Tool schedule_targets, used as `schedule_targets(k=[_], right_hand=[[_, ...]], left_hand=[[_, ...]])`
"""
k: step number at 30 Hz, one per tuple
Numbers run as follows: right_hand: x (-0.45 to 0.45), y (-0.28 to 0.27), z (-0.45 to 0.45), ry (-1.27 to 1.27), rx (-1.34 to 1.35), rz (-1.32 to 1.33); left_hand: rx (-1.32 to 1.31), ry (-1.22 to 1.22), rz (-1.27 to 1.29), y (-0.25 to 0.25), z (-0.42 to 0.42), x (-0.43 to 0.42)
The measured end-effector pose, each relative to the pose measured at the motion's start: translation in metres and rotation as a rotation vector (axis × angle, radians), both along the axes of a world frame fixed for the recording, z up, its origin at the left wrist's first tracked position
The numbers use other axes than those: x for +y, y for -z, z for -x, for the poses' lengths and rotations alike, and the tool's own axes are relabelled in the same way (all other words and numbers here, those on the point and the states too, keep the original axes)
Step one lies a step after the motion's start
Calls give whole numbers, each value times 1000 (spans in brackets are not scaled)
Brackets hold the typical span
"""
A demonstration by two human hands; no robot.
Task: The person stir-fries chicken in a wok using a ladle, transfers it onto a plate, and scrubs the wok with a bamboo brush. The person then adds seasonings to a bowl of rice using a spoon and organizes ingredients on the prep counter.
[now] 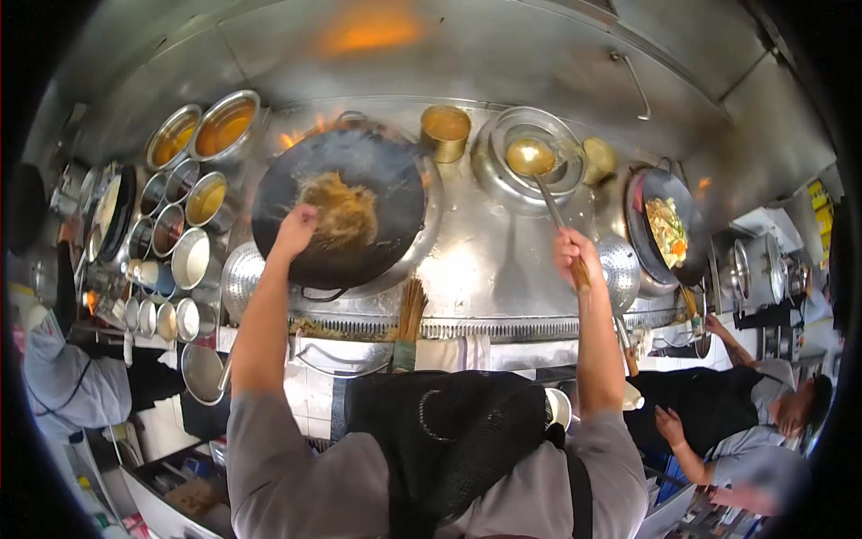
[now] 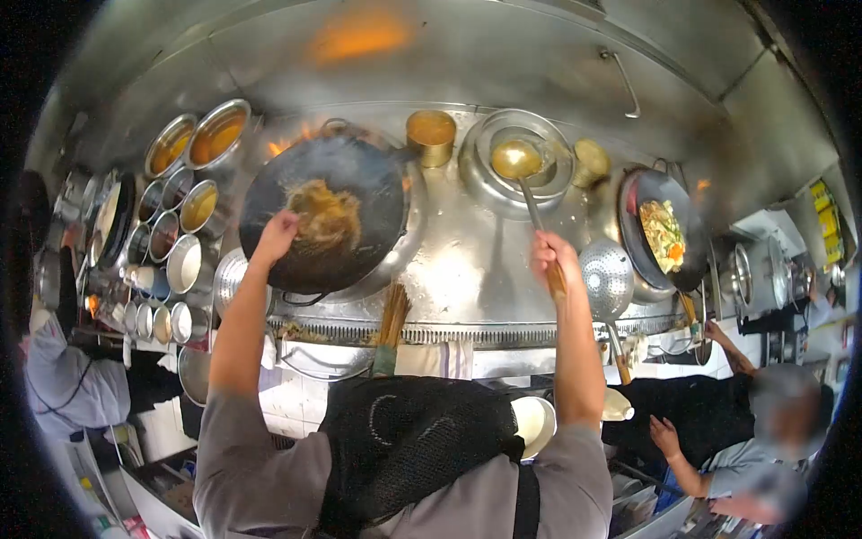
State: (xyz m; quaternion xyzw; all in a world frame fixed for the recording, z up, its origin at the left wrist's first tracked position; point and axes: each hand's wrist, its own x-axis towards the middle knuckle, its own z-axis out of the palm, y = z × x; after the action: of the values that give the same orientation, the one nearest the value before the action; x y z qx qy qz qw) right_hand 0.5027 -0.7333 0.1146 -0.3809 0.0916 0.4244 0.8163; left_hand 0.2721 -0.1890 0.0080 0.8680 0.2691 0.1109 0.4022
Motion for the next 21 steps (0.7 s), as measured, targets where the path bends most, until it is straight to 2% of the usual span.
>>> schedule_targets(k=[2, 3, 4, 5, 6, 10, 12, 14, 16, 17, 19, 21], right_hand=[[4, -37, 30, -46, -11, 10], [7, -54, 45, -76, -39, 20], [12, -73, 62, -71, -87, 60], [17, -86, 74, -119, -120, 68], [21, -94, 84, -160, -155, 73], [47, -103, 118, -234, -252, 210], [59, -93, 129, -277, -308, 261], [72, -79, 127, -288, -335, 375], [80, -42, 109, -330, -774, 589], [87, -36, 98, -319, -776, 592], [105, -25, 69, -274, -1249, 1035], [123, 23, 19, -68, -1722, 1146]], left_hand=[[-16, 59, -72, -15, -21, -23], [-28, 99, -155, 0, -37, -22], [-118, 132, -107, 24, -55, -21], [-1, 130, -118, -2, -67, -43], [4, 75, -131, 9, -85, -51], [5, 42, -91, -8, -132, -98], [-188, 11, -33, -11, -143, -112], [-90, 58, -64, -13, -131, -110], [86, 143, -139, -20, -114, -98], [59, 134, -146, -21, -98, -96], [30, 114, -179, -29, -55, -96], [15, 99, -211, -38, -15, -95]])
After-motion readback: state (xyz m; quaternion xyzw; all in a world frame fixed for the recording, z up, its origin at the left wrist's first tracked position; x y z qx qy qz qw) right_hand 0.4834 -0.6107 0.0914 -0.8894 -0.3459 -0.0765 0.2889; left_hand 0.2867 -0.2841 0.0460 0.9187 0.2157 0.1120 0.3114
